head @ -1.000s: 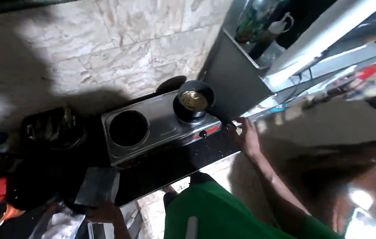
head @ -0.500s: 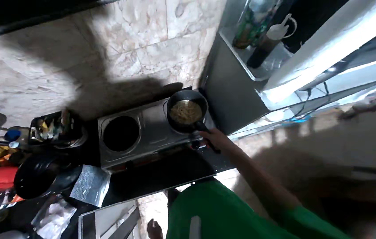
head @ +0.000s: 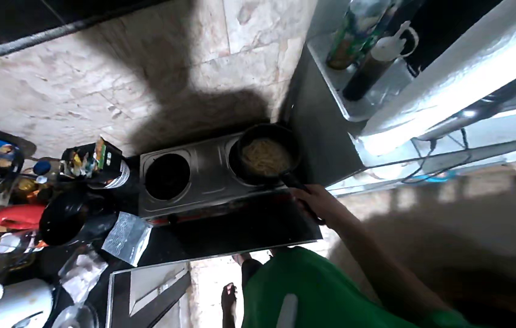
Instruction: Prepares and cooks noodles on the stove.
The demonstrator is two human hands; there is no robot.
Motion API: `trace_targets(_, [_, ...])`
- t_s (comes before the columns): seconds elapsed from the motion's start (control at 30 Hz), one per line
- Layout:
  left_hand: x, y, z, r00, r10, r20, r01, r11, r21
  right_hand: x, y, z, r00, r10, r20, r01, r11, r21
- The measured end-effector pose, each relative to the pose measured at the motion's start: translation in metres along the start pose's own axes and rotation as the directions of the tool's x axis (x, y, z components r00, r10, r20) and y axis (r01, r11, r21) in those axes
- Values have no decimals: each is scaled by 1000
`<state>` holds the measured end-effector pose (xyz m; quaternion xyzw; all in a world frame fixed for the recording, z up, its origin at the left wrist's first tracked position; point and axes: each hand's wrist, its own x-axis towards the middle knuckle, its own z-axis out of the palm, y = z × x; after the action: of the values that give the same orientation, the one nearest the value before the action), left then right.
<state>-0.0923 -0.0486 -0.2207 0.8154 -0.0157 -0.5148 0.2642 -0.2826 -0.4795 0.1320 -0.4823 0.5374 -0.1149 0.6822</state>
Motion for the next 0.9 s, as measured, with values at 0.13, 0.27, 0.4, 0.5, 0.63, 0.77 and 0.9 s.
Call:
trace_targets(0.13, [-1,23,4,1000,-1,-9,0,1000,-20,36,-3,22,999,-33,-6,33,997,-67])
trace_targets(0.27, [-4,33,8,1000,-12,5,12,999,-33,9,8,-5,999,-16,49,18,999,-43])
trace_targets(0.4, [-9,21,22,999,-43,27,44,998,-36,21,0,10,999,-30,17,31,999,-12])
trace_targets(0.5, [-13,9,28,995,-59,86,58,998,19,23,5,12,1000,-28,13,29,999,-20])
trace_targets(0.63, [-17,-3,30,995,-70,66,69,998,6,-9,-7,9,1000,-8,23,9,999,-32])
trace_targets(0.77, [-13,-11,24,988,-99,120,92,994,66,40,-32,30,998,-58,-8,57,998,-10])
trace_targets(0.9, [-4,0,10,997,-48,64,47,999,24,8,-19,19,994,-107,39,108,994,-29])
